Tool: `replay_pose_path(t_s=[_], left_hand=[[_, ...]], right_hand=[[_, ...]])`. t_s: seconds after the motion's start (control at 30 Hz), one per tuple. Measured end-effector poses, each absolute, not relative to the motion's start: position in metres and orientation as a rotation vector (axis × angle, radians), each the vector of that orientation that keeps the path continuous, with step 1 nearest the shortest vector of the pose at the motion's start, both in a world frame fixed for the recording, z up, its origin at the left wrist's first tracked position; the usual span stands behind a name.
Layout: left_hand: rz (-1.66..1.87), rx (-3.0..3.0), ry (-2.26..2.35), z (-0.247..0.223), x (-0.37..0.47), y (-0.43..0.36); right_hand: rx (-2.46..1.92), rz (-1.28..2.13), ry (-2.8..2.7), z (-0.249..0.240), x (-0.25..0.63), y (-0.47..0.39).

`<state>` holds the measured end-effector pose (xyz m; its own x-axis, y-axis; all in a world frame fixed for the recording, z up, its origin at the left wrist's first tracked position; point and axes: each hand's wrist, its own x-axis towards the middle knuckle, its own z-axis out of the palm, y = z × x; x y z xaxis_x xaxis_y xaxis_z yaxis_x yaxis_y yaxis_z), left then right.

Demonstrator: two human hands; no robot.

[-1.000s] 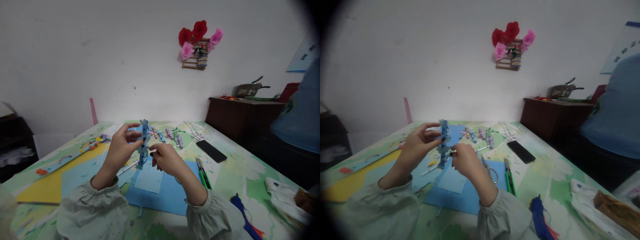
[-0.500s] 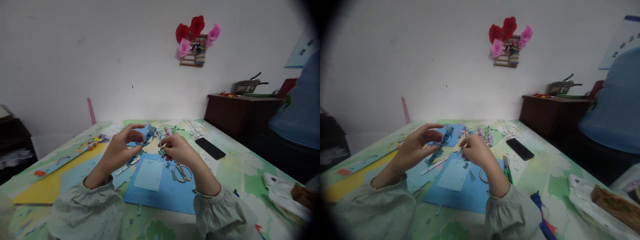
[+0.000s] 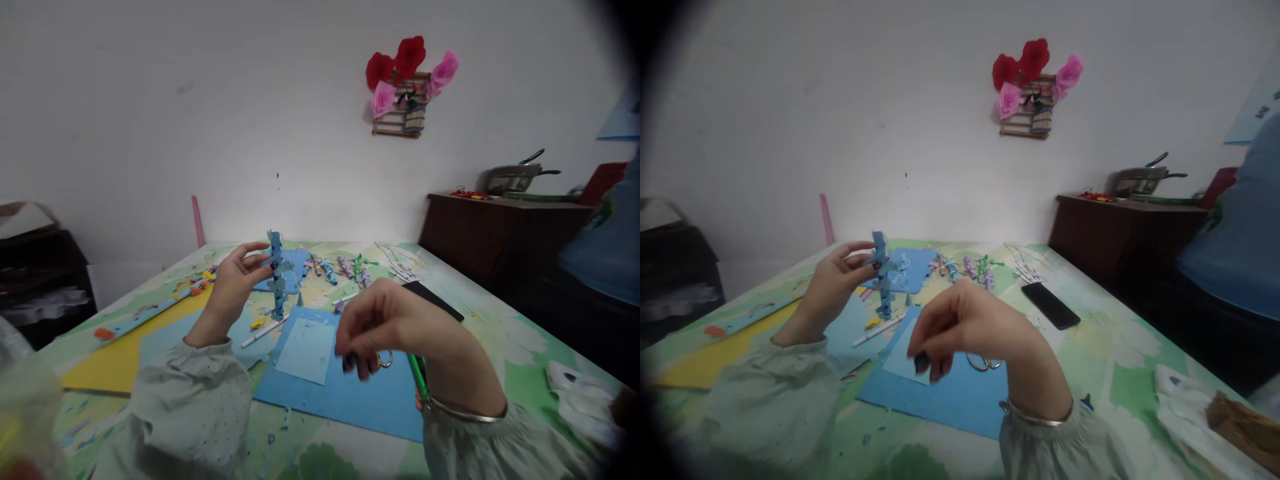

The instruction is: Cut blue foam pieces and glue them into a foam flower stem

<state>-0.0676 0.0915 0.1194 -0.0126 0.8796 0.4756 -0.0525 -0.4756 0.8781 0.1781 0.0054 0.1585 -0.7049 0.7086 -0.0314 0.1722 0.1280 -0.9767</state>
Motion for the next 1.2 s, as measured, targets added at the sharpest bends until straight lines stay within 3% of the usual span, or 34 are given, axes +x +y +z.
replay_pose_path(t_s=[0.27, 0.37, 0.43, 0.5, 0.6, 0.77, 1.2], left_hand=[[1.549, 1.594, 0.969, 0.122, -0.085, 0.095], [1.522, 1.61, 0.974, 0.125, -0.089, 0.092], [1.504, 1.595, 0.953, 0.126, -0.089, 0.09], [1.465, 1.568, 0.925, 0.126, -0.087, 0.089], [1.38, 1.556, 0.903, 0.124, -0.084, 0.09], [1.352, 1.572, 0.952, 0.118, -0.079, 0.095], [1.299, 1.49, 1.065, 0.104, -0.086, 0.109]], right_hand=[[-0.456, 1.837, -2.467, 0.167, 0.173, 0.006], [-0.567, 1.595, -2.113, 0.131, 0.153, 0.043], [-0.661, 1.436, -1.53, 0.097, 0.133, 0.067], [-0.699, 1.43, -1.182, 0.065, 0.113, 0.084], [-0.681, 1.576, -1.119, 0.037, 0.093, 0.09], [-0.494, 1.974, -0.992, 0.029, 0.089, 0.081], [-0.479, 1.821, -0.892, 0.026, 0.095, 0.071]])
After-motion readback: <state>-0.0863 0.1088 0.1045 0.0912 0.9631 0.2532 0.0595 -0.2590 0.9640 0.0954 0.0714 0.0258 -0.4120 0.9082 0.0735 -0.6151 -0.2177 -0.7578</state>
